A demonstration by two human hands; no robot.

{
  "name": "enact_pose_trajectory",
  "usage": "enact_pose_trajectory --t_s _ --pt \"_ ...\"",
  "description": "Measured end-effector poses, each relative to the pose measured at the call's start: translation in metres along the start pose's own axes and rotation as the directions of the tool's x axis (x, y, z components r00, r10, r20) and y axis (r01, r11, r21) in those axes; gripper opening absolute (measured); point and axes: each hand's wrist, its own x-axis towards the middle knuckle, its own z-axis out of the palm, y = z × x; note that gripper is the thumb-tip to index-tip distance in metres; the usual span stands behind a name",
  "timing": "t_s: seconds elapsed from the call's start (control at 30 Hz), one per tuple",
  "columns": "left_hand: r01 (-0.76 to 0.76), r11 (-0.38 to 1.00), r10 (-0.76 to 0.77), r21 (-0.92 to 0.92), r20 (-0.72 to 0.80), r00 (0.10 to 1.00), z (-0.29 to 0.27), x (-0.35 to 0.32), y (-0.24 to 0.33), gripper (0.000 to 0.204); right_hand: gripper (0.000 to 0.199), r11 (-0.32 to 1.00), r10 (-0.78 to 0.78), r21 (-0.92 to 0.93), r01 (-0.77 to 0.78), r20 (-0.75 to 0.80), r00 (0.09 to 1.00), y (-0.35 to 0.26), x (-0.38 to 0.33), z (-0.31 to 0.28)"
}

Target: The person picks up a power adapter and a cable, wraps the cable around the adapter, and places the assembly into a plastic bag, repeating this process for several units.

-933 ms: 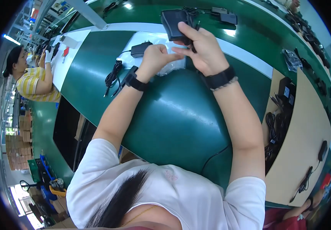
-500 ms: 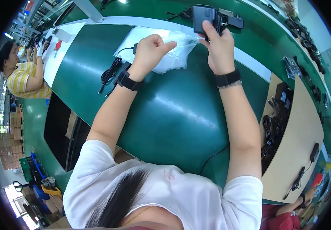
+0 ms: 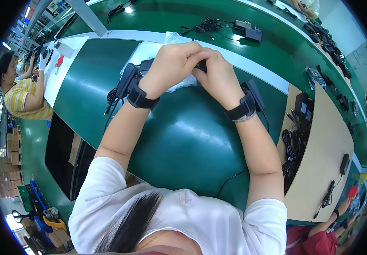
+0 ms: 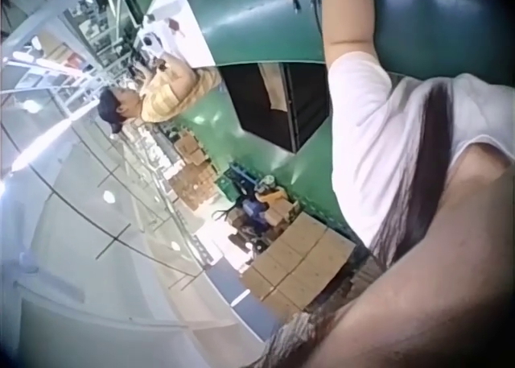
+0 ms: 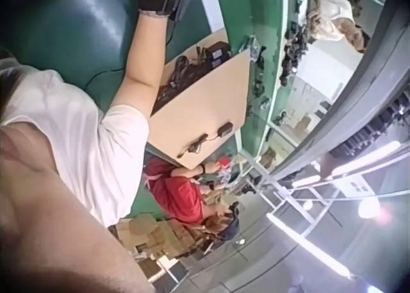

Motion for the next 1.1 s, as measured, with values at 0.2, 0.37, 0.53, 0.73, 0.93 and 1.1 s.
enact_pose_trajectory --t_s 0.2,0.37,0.53,0.73,0.93,1.1 --pt "0.248 0.959 -0.27 -0.14 -0.17 0.948 0.003 -0.003 -0.001 0.017 0.044 0.976 -0.133 -0.158 0.151 0.117 0.984 -0.009 -0.004 -0.005" --pt "0.29 0.928 -0.356 -0.233 -0.325 0.876 -0.006 -0.002 -0.006 0.016 0.044 0.938 -0.28 -0.208 0.276 0.015 0.96 -0.01 -0.004 -0.009" --pt "0.244 0.889 -0.325 -0.388 -0.158 0.932 -0.008 -0.007 0.011 0.016 0.042 0.941 -0.286 -0.187 0.281 -0.002 0.958 -0.013 -0.009 -0.007" --pt "0.017 1.0 -0.014 0.012 -0.167 0.986 0.017 -0.014 0.034 0.013 0.013 0.485 0.456 0.583 -0.652 0.468 0.757 -0.004 0.006 -0.022" --pt "-0.035 0.999 0.042 0.03 -0.276 0.96 0.028 0.007 0.049 0.005 0.01 -0.02 0.465 0.943 -0.331 0.302 0.832 0.004 0.011 -0.018" --pt "-0.071 0.995 0.097 0.074 -0.461 0.882 0.031 0.024 0.063 0.004 0.016 -0.105 0.478 0.993 -0.045 0.091 0.873 -0.022 0.027 -0.027"
